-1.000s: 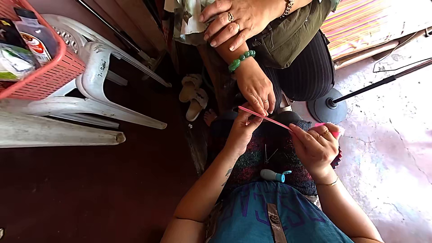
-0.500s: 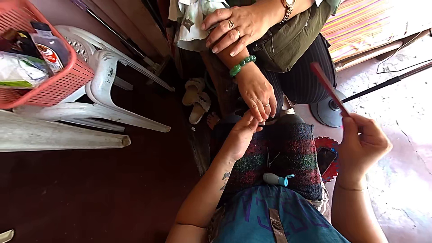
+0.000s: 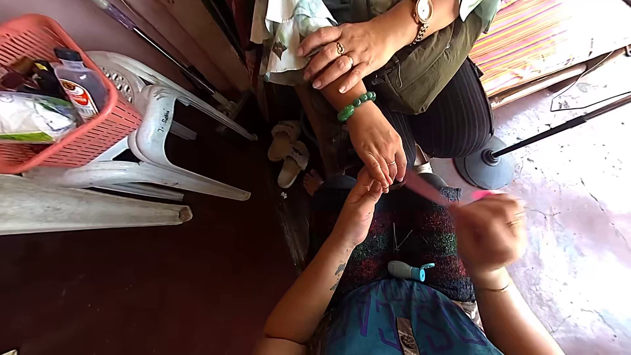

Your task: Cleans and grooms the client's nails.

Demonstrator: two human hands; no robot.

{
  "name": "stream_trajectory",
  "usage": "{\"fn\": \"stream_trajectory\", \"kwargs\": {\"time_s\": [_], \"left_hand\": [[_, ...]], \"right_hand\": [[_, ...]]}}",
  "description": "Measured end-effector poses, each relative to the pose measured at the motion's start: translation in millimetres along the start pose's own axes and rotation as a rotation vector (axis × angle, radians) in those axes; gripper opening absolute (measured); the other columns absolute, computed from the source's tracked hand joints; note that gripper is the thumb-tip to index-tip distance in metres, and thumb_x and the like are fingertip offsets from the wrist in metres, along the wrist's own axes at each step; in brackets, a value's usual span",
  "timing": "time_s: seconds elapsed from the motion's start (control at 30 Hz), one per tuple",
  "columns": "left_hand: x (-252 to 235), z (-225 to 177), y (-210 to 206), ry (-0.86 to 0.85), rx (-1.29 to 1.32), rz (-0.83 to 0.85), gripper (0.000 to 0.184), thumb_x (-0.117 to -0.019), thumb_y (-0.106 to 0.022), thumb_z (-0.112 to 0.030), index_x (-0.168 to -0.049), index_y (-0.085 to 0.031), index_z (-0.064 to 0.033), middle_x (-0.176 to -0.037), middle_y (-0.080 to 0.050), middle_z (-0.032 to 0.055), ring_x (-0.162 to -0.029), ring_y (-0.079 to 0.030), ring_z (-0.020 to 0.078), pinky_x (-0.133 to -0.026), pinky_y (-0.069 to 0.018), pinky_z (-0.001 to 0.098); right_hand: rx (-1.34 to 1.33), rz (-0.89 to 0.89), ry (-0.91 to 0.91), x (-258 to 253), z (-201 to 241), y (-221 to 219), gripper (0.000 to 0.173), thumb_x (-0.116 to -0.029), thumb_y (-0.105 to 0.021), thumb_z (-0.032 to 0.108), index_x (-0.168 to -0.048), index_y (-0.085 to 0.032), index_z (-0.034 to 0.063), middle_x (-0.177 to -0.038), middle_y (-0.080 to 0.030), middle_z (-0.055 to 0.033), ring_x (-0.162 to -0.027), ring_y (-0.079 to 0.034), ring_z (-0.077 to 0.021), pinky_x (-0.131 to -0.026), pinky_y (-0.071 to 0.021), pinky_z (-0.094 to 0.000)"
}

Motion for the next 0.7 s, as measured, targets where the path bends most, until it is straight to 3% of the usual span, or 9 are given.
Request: {"fn": "stream_trajectory", "kwargs": {"time_s": [0.07,0.17,0.27,0.37,0.43,0.5,0.57,0.7], "left_hand": [[-2,1,0,-0.014,-0.001,-0.013,0.023,-0.1041,-0.049,-0.013,-0.121,-0.065,-0.0172,-0.119,-0.064,-0.0021,-0.116,-0.058,0.0132,-0.108,-0.0456,0.0400],[-1,0,0,-0.016,-0.002,0.005,0.022,-0.1051,-0.052,-0.017,-0.122,-0.066,-0.0198,-0.126,-0.062,-0.0037,-0.122,-0.056,0.0133,-0.112,-0.0425,0.0425],[-1,0,0,-0.015,-0.025,-0.025,0.019,-0.1052,-0.051,-0.015,-0.118,-0.065,-0.0183,-0.121,-0.063,-0.0034,-0.117,-0.058,0.0124,-0.110,-0.0441,0.0409],[-1,3,0,-0.015,-0.036,-0.025,0.026,-0.1061,-0.048,-0.011,-0.129,-0.060,-0.0155,-0.122,-0.063,-0.0013,-0.119,-0.058,0.0134,-0.110,-0.0441,0.0406],[-1,2,0,-0.020,-0.039,-0.025,0.021,-0.1056,-0.050,-0.014,-0.120,-0.065,-0.0187,-0.117,-0.064,-0.0034,-0.116,-0.058,0.0126,-0.109,-0.0442,0.0408],[-1,2,0,-0.025,-0.055,-0.014,0.022,-0.1062,-0.050,-0.016,-0.122,-0.065,-0.0192,-0.121,-0.063,-0.0029,-0.120,-0.057,0.0136,-0.111,-0.0427,0.0427],[-3,3,0,-0.035,-0.079,-0.021,0.021,-0.1063,-0.049,-0.015,-0.121,-0.064,-0.0182,-0.119,-0.063,-0.0027,-0.118,-0.057,0.0129,-0.110,-0.0436,0.0413],[-2,3,0,-0.040,-0.122,-0.041,0.027,-0.1067,-0.049,-0.013,-0.131,-0.061,-0.0151,-0.133,-0.058,0.0003,-0.126,-0.054,0.0144,-0.112,-0.0424,0.0412]], "right_hand": [[0.035,0.052,0.114,5,12,-12,0.007,-0.0991,-0.068,0.016,-0.104,-0.073,0.0155,-0.085,-0.063,-0.0038,-0.090,-0.061,-0.0179,-0.102,-0.0422,-0.0393],[0.183,-0.084,0.012,-2,-19,3,0.008,-0.0959,-0.072,0.017,-0.091,-0.073,0.0108,-0.077,-0.064,-0.0064,-0.084,-0.062,-0.0202,-0.088,-0.0465,-0.0368],[0.147,-0.039,0.033,5,-6,-16,0.009,-0.0956,-0.072,0.019,-0.092,-0.074,0.0108,-0.073,-0.063,-0.0054,-0.078,-0.061,-0.0193,-0.089,-0.0475,-0.0386],[0.114,-0.002,0.081,15,13,-32,0.007,-0.0972,-0.069,0.018,-0.096,-0.071,0.0115,-0.073,-0.060,-0.0043,-0.078,-0.059,-0.0195,-0.092,-0.0449,-0.0373],[0.185,-0.051,0.016,12,-6,-16,0.010,-0.0956,-0.070,0.019,-0.090,-0.073,0.0107,-0.071,-0.062,-0.0058,-0.077,-0.061,-0.0207,-0.086,-0.0464,-0.0381],[0.211,-0.070,-0.018,11,-17,-7,0.012,-0.0939,-0.072,0.018,-0.086,-0.073,0.0084,-0.070,-0.062,-0.0068,-0.076,-0.060,-0.0204,-0.082,-0.0447,-0.0362],[0.163,-0.029,-0.012,13,-4,-21,0.012,-0.0938,-0.072,0.018,-0.086,-0.074,0.0088,-0.069,-0.063,-0.0056,-0.075,-0.061,-0.0193,-0.083,-0.0466,-0.0369],[0.103,0.047,0.033,15,27,-53,0.011,-0.0935,-0.070,0.014,-0.085,-0.072,0.0078,-0.066,-0.063,-0.0044,-0.070,-0.060,-0.0189,-0.081,-0.0472,-0.0349]]}}
Point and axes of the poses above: each hand's wrist, its own x-axis away from the middle knuckle, its own y-axis out of the back of the hand, z = x × y, the point moved 8 cm from there along -x, towards the middle knuckle
